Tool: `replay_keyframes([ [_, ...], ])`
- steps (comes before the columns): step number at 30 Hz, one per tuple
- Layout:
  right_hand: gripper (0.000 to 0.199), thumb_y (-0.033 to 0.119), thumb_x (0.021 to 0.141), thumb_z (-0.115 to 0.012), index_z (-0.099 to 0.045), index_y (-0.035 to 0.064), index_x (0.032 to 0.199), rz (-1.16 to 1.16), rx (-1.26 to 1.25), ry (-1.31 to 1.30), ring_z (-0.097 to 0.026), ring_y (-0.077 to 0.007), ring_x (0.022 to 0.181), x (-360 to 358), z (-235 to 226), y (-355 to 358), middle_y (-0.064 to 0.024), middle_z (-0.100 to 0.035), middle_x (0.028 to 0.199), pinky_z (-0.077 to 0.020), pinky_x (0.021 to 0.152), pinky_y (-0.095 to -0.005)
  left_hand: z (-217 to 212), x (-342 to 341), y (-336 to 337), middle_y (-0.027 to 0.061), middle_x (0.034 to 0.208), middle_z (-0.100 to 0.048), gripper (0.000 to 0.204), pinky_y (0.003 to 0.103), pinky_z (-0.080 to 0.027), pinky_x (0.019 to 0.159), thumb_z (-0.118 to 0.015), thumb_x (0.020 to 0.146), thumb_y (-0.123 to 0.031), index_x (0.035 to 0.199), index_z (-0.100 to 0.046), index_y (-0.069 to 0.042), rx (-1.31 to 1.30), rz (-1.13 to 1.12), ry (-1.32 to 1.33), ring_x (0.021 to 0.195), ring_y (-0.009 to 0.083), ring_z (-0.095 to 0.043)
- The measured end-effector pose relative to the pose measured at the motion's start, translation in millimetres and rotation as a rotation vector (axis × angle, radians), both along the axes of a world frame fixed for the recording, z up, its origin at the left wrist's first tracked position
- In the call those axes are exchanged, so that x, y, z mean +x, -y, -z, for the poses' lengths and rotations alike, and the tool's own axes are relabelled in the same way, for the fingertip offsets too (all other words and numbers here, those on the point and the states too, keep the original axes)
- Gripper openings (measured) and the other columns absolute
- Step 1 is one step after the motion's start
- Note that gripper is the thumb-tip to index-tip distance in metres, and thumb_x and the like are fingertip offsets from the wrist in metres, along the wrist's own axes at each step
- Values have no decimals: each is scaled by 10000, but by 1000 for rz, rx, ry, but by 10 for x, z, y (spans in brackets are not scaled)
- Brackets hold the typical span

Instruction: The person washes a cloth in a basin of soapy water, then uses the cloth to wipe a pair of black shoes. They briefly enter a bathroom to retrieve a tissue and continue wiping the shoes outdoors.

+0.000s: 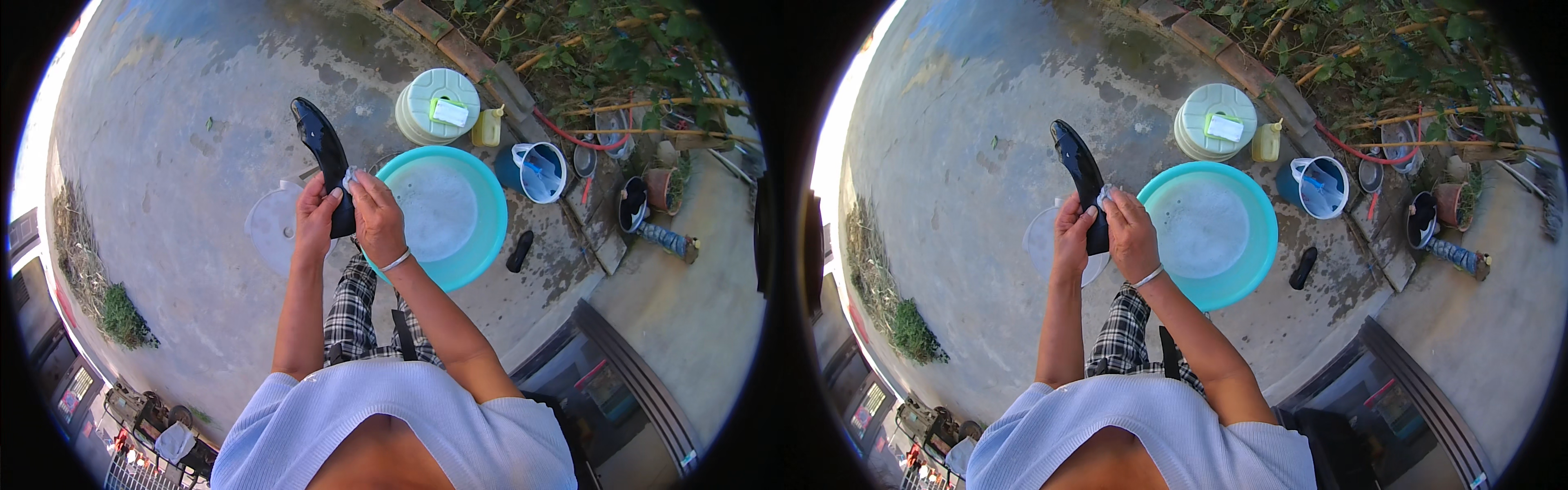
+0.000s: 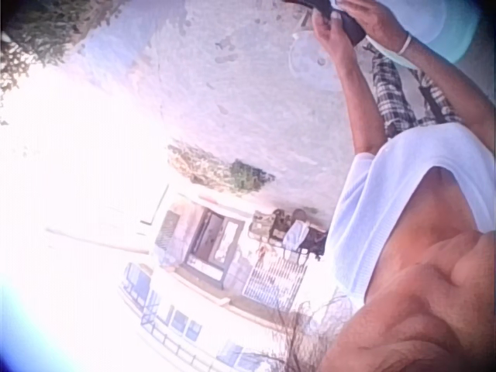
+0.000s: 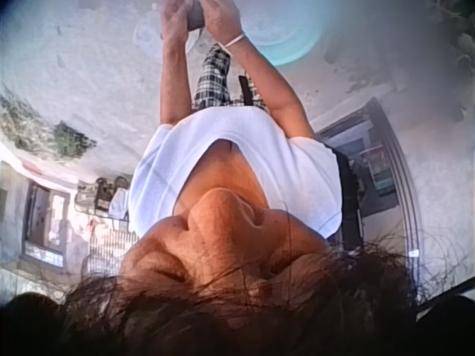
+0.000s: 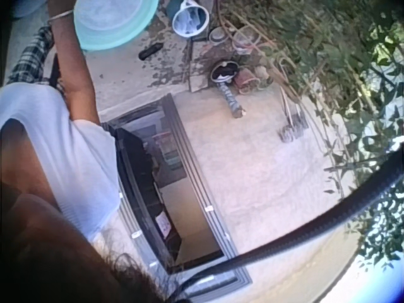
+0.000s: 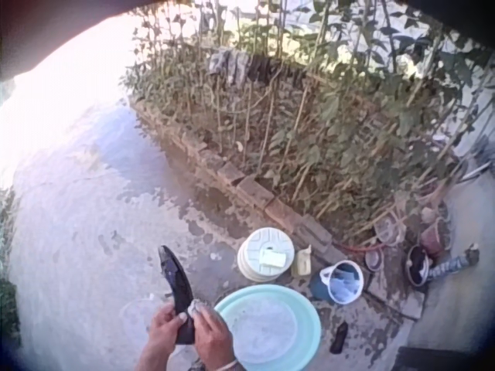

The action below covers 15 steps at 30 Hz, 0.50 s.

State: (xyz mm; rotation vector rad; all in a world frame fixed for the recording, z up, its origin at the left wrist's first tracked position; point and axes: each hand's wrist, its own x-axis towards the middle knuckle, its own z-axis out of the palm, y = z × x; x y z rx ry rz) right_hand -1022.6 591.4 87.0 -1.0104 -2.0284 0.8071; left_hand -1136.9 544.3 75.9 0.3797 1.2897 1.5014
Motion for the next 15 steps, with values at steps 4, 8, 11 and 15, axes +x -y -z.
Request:
replay_keyframes([
  [4,273,-6,784,-530,-568,-50,1050,-79,-94,0,-525,-337,1053,-155,26,-166,-177,-550,1124,-438,886,-396,31,113,26,55,1103,-596,361,231,-460,813,-478,860,52,1218,-497,16,-4,-112,5,945,98,-569],
  [8,270,28,800,-514,-575,-42,1054,-191,9,124,-516,-334,1082,-47,62,-22,-165,-555,1137,-424,912,-392,207,-13,77,71,1093,-599,352,236,-465,808,-484,865,39,1217,-497,20,49,-275,-2,930,111,-577],
  [11,265,-9,771,-538,-582,-49,1029,-183,51,111,-520,-333,1083,56,79,32,-160,-553,1145,-431,909,-400,284,-69,82,68,1079,-601,355,238,-468,808,-477,870,37,1224,-486,22,76,-266,35,916,113,-582],
  [15,263,-49,746,-554,-583,-61,1007,-149,39,90,-531,-339,1062,102,126,101,-162,-554,1130,-441,899,-408,251,-109,32,71,1079,-595,323,244,-472,817,-471,887,13,1210,-486,10,69,-328,74,935,131,-591],
])
